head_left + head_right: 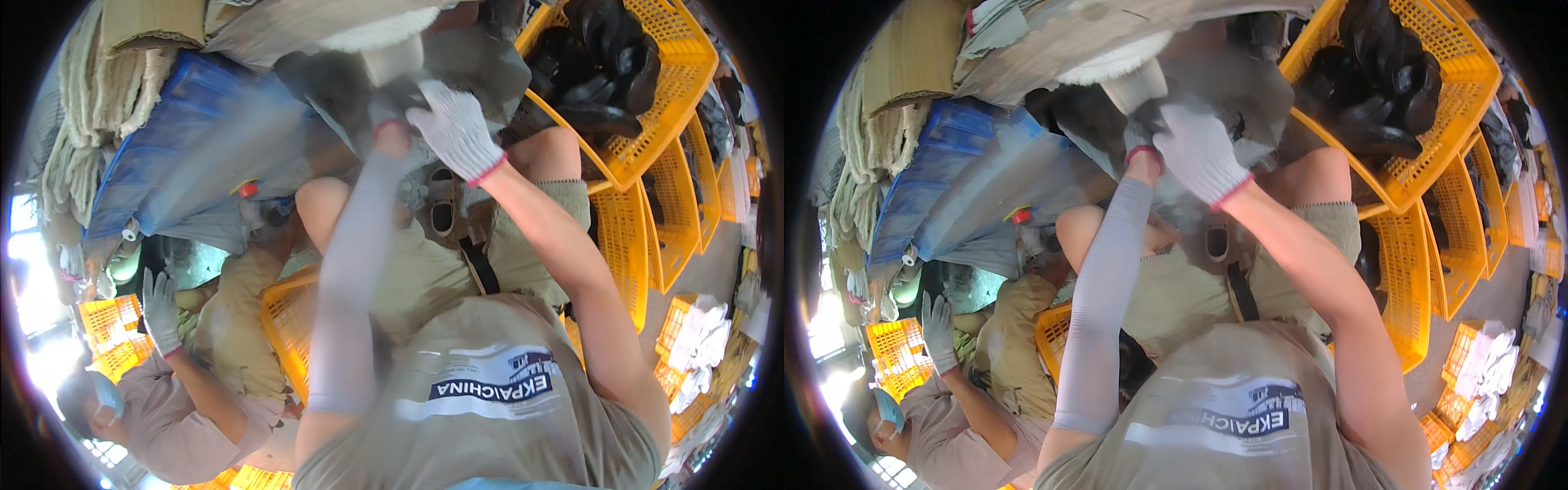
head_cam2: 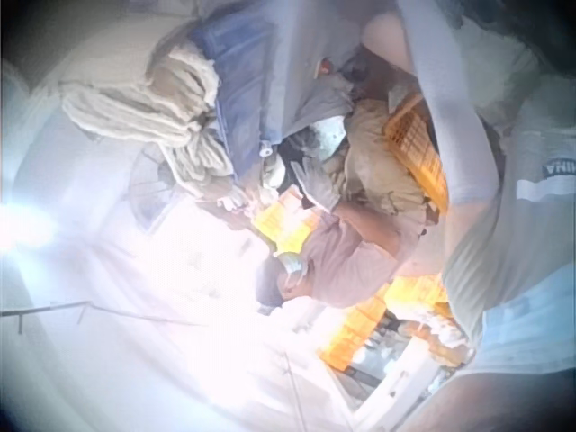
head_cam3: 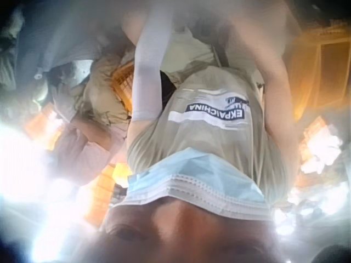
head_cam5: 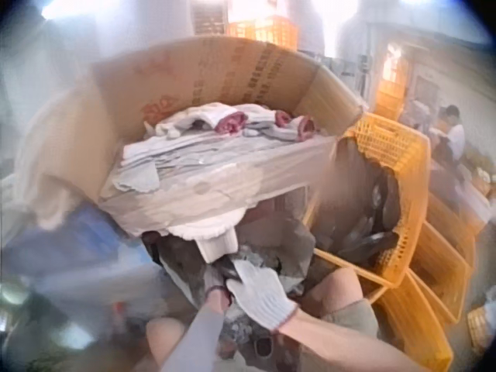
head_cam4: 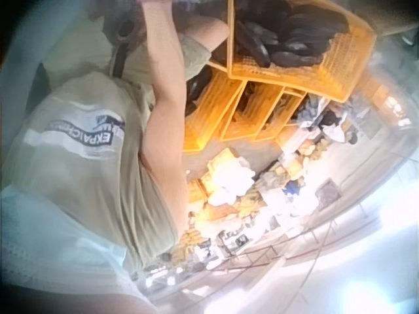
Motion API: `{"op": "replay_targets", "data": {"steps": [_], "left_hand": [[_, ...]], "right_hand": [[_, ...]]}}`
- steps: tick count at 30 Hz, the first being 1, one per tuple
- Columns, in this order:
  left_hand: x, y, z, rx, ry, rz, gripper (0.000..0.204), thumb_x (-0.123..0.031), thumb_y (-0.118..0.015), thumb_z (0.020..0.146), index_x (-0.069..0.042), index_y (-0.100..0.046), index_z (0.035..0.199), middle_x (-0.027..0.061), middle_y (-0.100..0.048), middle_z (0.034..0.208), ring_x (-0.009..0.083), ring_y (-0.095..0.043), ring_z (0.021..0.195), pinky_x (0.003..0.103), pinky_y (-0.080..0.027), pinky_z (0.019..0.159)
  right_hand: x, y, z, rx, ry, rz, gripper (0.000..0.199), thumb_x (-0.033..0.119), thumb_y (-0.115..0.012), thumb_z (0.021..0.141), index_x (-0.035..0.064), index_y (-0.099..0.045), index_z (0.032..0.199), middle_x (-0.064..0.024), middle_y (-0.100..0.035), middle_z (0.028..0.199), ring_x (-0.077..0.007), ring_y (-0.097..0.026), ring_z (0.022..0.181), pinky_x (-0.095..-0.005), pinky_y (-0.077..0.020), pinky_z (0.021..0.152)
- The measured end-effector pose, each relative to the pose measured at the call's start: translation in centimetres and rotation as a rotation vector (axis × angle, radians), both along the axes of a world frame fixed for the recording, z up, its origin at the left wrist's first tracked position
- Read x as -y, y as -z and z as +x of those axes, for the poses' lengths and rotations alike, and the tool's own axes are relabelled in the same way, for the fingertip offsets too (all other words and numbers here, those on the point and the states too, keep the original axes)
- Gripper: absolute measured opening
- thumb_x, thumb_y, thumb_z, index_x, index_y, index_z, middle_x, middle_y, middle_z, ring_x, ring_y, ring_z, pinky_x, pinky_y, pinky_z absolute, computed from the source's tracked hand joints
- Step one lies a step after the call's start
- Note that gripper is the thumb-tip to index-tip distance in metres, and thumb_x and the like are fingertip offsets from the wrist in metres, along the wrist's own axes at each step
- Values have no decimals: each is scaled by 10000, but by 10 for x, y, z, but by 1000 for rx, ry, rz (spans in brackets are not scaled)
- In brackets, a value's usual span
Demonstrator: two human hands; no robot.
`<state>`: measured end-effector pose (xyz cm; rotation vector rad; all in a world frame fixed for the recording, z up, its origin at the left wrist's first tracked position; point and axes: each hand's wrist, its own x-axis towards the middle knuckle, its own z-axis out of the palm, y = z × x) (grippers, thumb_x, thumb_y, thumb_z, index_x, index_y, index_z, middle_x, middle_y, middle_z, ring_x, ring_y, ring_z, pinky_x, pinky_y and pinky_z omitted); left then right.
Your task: The person sits on the floor and repeatedly picks black shoes from a large pile of mixed items, then places them into a yellow plastic crate. The person handles the shoes one at a time, turning them over and arranging them in the crate.
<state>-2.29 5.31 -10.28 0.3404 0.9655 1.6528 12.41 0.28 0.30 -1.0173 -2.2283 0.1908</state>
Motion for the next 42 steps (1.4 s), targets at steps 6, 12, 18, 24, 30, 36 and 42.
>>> {"op": "replay_targets", "data": {"steps": [6, 12, 18, 24, 30, 36, 42], "left_hand": [[8, 15, 16, -21, -8, 87, 504, -420, -448, 1177, -21, -616, 1435, 137, -696, 1340, 228, -667, 1172, 383, -587, 960], [22, -32, 0, -38, 17, 17, 516, -456, -463, 1166, -25, -604, 1412, 119, -709, 1274, 227, -680, 1052, 377, -586, 870], [42, -75, 30, 68, -19, -54, 531, -492, -478, 1155, -30, -592, 1388, 102, -722, 1207, 226, -694, 932, 370, -584, 780], [67, -101, 124, -573, -38, -19, 499, -509, -469, 1160, -40, -618, 1242, 123, -725, 1095, 248, -719, 898, 439, -568, 791], [94, -123, 306, 171, 434, -269, 432, -391, -524, 1165, -33, -645, 1375, 69, -697, 1190, 174, -670, 1068, 348, -544, 987], [60, -100, 211, -73, 469, 41, 586, -524, -488, 1164, 4, -601, 1392, 155, -713, 1269, 229, -722, 1088, 421, -591, 1023], [16, -125, 206, 296, 600, -193, 978, -816, -400, 1070, -4, -467, 1611, 166, -714, 1289, 253, -707, 1128, 411, -596, 1009]], "right_hand": [[-20, 9, -17, -77, 47, -212, 346, 337, -750, 884, 8, -683, 967, -255, -717, 984, -460, -709, 938, -528, -580, 834], [-26, -27, -8, -63, -170, -465, 589, 396, -800, 791, 8, -709, 1224, -235, -718, 1223, -406, -684, 1141, -473, -542, 962], [-2, -44, 40, -142, -246, -837, 522, 367, -750, 860, 24, -730, 1252, -218, -755, 1116, -348, -740, 1010, -425, -563, 902], [14, -120, 167, -542, -345, -1072, 447, 147, -804, 933, -26, -745, 1342, -101, -788, 1249, -195, -745, 1146, -352, -578, 1042], [-160, -73, 263, 178, -46, -187, 399, 177, -730, 1021, -28, -728, 1363, -177, -758, 1352, -237, -720, 1258, -326, -553, 1088], [-148, 75, 276, -25, 383, -526, 673, 378, -740, 941, 8, -638, 1495, -244, -720, 1371, -415, -683, 1251, -448, -530, 1100], [33, -49, 297, 377, 186, 69, 340, -8, -799, 810, 72, -810, 1141, -80, -773, 1202, -318, -676, 1292, -491, -501, 1184]]}}
